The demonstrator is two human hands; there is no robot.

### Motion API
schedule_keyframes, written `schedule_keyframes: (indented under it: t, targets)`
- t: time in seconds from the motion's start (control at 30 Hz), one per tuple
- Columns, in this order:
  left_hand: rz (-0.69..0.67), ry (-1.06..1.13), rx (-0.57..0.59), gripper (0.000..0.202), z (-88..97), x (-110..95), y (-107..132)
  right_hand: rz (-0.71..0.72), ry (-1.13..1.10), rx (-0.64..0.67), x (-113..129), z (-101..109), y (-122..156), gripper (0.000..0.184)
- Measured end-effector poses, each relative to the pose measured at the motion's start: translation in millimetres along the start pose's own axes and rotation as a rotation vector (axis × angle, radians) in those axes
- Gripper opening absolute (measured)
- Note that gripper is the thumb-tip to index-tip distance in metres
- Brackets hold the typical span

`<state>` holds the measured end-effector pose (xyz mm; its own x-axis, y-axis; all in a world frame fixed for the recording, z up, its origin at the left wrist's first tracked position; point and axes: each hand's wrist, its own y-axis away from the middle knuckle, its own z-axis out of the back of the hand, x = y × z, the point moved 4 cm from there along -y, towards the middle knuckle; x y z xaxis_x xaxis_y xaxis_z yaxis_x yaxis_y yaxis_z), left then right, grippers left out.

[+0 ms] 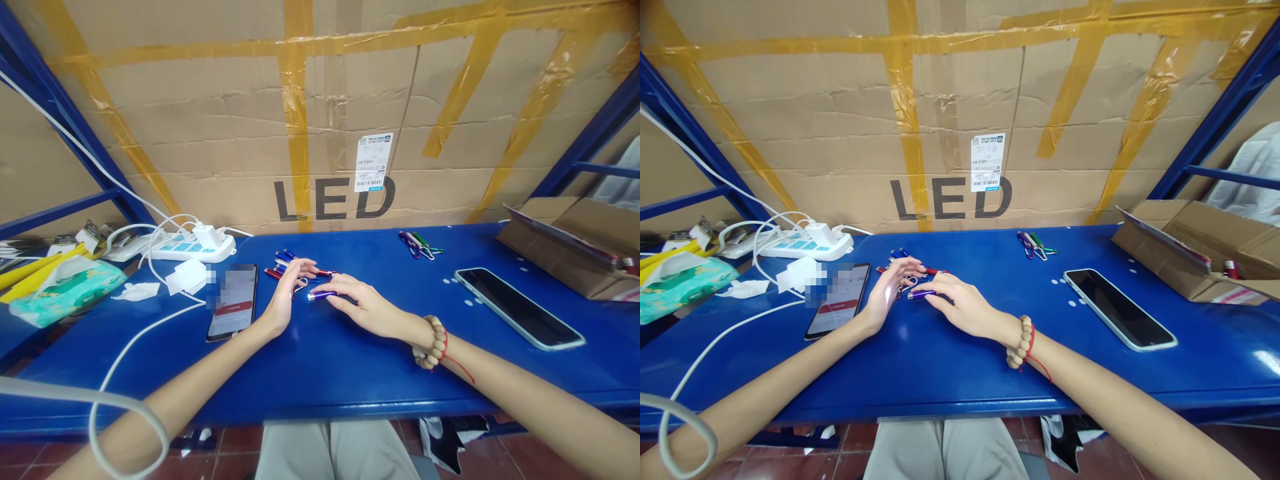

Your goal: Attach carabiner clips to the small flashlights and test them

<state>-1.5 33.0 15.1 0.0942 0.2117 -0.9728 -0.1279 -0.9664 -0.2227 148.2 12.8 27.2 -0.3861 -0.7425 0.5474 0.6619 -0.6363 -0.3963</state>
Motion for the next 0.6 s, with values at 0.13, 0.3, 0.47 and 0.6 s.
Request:
schedule_keyframes:
  t: [0.13,0.3,0.47,0.6]
  targets:
    - [0.002,0.001,0.005,0.033,-1.0,-1.3,0.8,0.004,0.006,-0.008,-0.6,1.0,-0.1,0.028]
    - [0.008,0.002,0.000,0.032,-1.3,-0.4,1.1,0.002,-0.001,-0.028,-0.2,2.6,0.5,0.027]
    - [0.011,-0.010,0.008,0.031,-1.6,-0.2,1.4,-0.006,0.005,-0.030,0.1,1.5,0.7,0.028]
    - [0.013,-0.020,-0.005,0.030,-1.9,-0.4,1.6,-0.004,-0.009,-0.042,2.1,1.6,0.4,0.025]
